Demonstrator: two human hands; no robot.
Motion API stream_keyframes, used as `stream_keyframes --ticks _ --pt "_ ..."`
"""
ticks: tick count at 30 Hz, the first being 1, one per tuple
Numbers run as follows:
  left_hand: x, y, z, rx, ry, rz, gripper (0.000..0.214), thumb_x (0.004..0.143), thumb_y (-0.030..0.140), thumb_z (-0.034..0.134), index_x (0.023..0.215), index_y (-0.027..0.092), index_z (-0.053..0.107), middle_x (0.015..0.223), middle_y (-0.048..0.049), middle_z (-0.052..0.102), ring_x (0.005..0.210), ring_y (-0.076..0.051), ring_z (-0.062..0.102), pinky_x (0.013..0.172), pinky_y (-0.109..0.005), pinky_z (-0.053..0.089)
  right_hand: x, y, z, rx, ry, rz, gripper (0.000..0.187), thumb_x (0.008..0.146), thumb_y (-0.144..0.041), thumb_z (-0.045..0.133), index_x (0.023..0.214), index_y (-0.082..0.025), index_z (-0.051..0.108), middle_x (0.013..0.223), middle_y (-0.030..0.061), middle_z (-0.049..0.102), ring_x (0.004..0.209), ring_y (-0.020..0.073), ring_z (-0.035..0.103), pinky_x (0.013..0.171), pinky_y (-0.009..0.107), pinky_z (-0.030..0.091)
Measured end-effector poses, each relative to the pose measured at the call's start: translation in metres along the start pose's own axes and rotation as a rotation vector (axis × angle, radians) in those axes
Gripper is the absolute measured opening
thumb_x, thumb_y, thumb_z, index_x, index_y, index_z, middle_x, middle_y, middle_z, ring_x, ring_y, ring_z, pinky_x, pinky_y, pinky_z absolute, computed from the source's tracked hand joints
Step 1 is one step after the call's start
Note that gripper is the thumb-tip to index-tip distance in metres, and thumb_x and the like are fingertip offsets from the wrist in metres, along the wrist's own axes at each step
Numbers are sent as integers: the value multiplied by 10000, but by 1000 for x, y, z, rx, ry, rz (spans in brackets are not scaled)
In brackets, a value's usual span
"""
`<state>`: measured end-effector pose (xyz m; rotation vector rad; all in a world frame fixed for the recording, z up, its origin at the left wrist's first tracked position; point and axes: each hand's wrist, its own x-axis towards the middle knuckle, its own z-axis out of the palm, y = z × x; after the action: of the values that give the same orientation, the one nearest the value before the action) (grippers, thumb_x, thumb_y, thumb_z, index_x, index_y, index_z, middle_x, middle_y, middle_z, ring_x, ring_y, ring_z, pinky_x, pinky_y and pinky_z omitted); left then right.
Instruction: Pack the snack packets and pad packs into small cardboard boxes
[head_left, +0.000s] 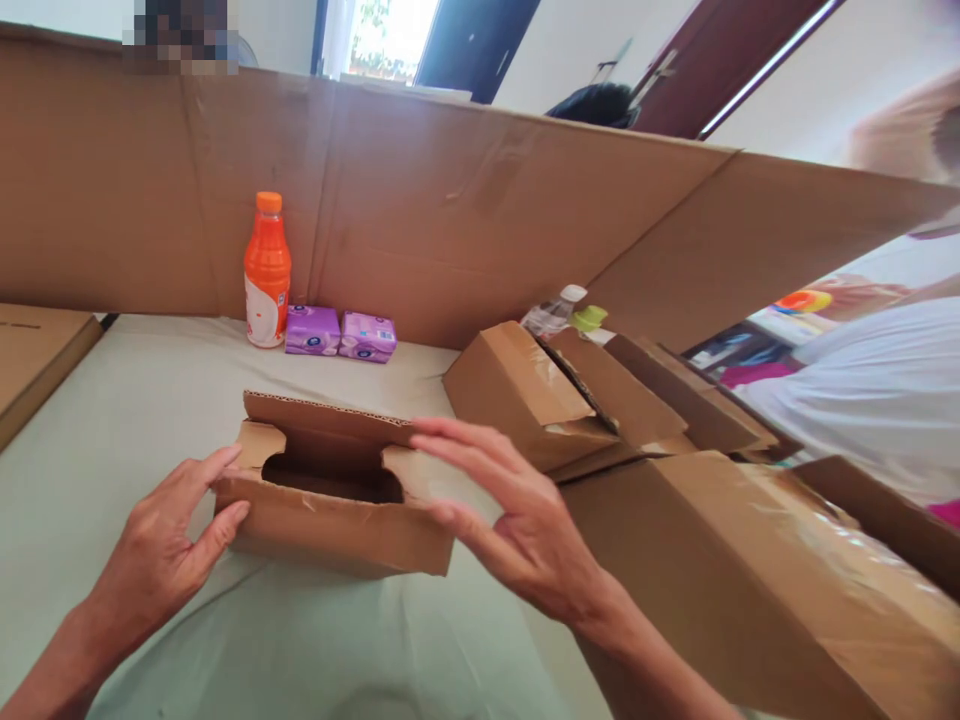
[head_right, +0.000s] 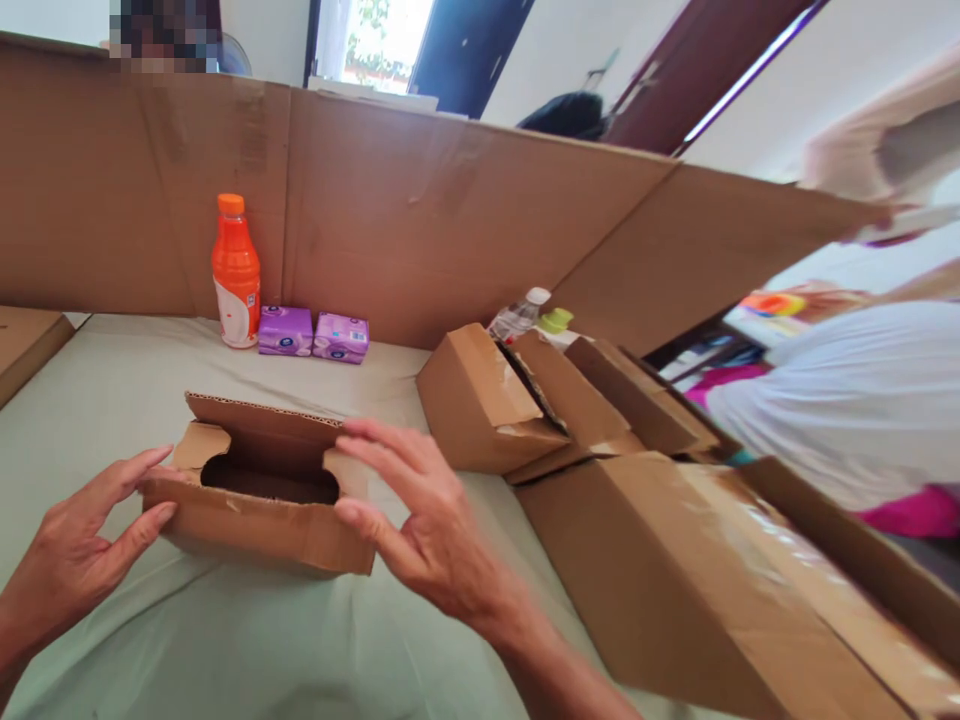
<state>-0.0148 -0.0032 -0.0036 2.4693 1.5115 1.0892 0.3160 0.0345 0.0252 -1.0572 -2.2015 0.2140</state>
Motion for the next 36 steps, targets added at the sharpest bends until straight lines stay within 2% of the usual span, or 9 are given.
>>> stream_keyframes --ticks 2,3,7,12,18,21,24,29,36 --pt "1 0 3 41 26 14 404 1011 274 530 1409 228 476 1148 -76 713 1027 -193 709 867 -287 585 7 7 1 -60 114 29 508 1003 -469 529 1455 -237 551 1465 153 584 1347 325 543 1109 533 439" --pt "2 -1 4 52 37 19 401 1010 260 529 1406 225 480 1147 -80 704 1025 -197 703 859 -290 582 9 10 3 -72 105 41 538 1004 -475 520 1485 -234 516 1464 155 584 1340 327 546 1105 538 440" --pt "2 -2 8 65 34 18 416 1001 216 523 1414 225 476 1165 -81 662 1041 -206 681 906 -333 578 0 17 18 -8 -126 27 469 1023 -455 479 1421 -224 573 1291 143 701 1175 297 647 1012 500 507" --pt "2 -3 12 108 28 38 372 993 186 523 1365 200 522 1457 -168 484 1239 -258 602 975 -381 565 -23 16 36 -46 -143 -1 483 1030 -388 459 1477 -216 518 1390 172 645 1283 314 605 1038 523 486" --pt "8 -6 9 28 -15 127 259 965 129 533 1188 226 623 1249 -77 676 1199 -218 634 1012 -360 549 -36 23 38 -11 -153 -124 649 1016 -597 422 1543 -218 432 1527 179 522 1443 324 459 1113 523 434" --pt "4 -9 7 12 -23 61 276 969 182 538 1221 246 631 1336 -84 644 1209 -220 645 999 -351 560 -47 25 40 -25 -159 -145 783 975 -710 393 1593 -230 351 1584 186 445 1486 351 389 1143 548 394" --pt "-1 -11 7 12 -53 18 290 983 230 525 1258 258 615 1412 -90 603 1236 -225 641 1011 -354 560 -55 25 49 -68 -124 -105 779 1000 -688 339 1629 -237 251 1607 183 408 1505 349 356 1145 547 390" --pt "3 -11 8 24 -30 87 280 974 179 529 1240 224 602 1362 -101 640 1207 -203 654 1028 -340 547 -59 27 64 -67 -44 -63 743 1041 -625 253 1654 -226 123 1624 177 377 1534 319 302 1156 527 401" --pt "-4 -19 3 -28 -124 119 398 945 238 576 1343 254 595 1436 -112 612 1289 -262 618 1041 -409 566 -59 29 58 -125 -104 -50 681 1049 -583 301 1627 -226 253 1595 181 431 1511 333 351 1154 545 403"
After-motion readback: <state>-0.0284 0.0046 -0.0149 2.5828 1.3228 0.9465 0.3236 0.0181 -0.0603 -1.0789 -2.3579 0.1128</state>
